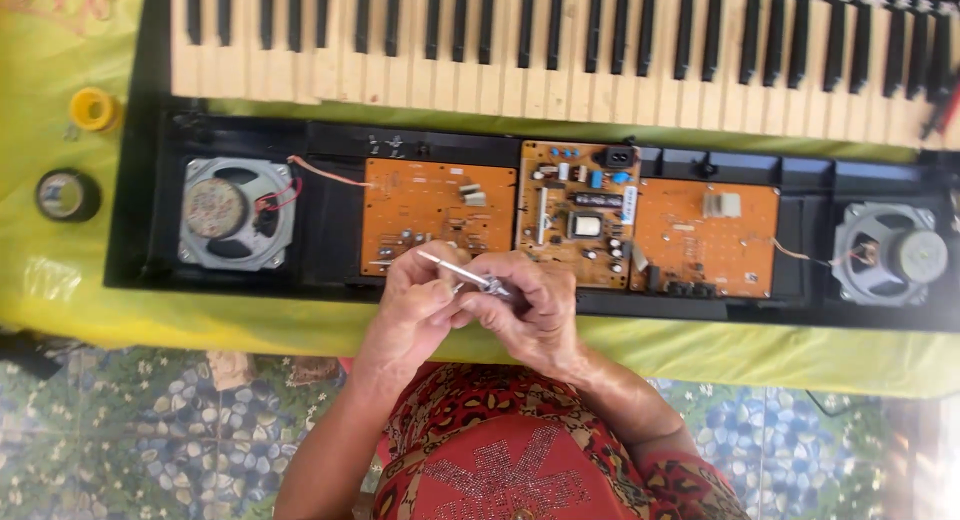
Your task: The person works on the internal circuit boards of an open electronic keyboard, using a screwdriver to tighten components and a soldering iron to make connections. They manipulate small wires and electronic parts on the orange PCBs while the keyboard keys remain visible above.
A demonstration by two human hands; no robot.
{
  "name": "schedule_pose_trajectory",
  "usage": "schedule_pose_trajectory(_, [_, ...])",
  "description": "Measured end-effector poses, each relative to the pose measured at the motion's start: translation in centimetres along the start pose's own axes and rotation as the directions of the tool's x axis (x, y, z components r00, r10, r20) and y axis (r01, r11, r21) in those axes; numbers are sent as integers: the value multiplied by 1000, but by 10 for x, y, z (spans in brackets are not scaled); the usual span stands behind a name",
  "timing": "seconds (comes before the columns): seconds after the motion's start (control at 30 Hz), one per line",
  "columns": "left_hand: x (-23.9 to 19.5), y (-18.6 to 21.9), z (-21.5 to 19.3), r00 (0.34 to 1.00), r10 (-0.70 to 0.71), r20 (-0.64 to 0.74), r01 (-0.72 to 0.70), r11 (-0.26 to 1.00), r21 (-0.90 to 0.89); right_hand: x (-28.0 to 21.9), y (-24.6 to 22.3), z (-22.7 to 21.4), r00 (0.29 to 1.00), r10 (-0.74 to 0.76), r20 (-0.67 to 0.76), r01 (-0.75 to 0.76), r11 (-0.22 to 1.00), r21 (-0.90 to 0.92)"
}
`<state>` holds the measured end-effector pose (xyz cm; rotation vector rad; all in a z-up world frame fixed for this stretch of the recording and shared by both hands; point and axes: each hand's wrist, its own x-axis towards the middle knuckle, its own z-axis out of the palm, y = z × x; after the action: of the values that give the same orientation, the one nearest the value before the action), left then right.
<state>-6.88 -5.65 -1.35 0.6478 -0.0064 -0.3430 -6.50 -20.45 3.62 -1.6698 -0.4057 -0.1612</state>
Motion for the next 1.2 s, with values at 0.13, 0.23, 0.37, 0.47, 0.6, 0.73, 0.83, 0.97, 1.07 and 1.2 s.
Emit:
schedule_pose_trajectory(0.13, [-4, -10, 1, 998, -51, -38, 50, 998, -38, -3, 0, -6, 999, 24, -48, -23, 1000, 8])
schedule_pose_trajectory(0.23, [-2, -14, 9, 996, -70, -51, 69, 998, -13, -10, 2, -5, 995, -3, -103, -3, 999, -49])
schedule_pose_trajectory(0.37, [-1, -18, 11, 994, -91, -56, 92, 996, 6, -12, 17, -13, 994, -32, -104, 30, 999, -21])
schedule_pose_trajectory(0.47, [-2, -14, 15, 996, -22, -89, 34, 990, 138, 0, 5, -16, 982, -124, -143, 110, 989, -100])
schedule_pose_trajectory(0.6, [-8, -7, 19, 992, 110, -56, -81, 925, 372, 3, 22, -40, 972, -235, -26, 232, 970, -75])
schedule_pose_trajectory(0.73, [-5, 1, 24, 993, 117, -1, -104, 880, 463, -2, 32, -61, 934, -315, 170, 348, 910, -225])
schedule_pose_trajectory(0.83, [1, 5, 24, 997, 64, -30, -45, 897, 440, -3, 35, -64, 931, -324, 169, 361, 891, -276])
schedule_pose_trajectory(0.97, [5, 4, 18, 997, 76, 13, -73, 892, 446, -2, 28, -68, 936, -304, 178, 340, 913, -228])
schedule_pose_trajectory(1.07, [5, 2, 13, 998, 60, 29, -66, 921, 385, 2, 22, -68, 939, -283, 194, 320, 926, -201])
schedule_pose_trajectory(1.2, [6, -1, 12, 1000, 26, 5, -26, 930, 368, 7, 20, -69, 934, -276, 228, 328, 914, -238])
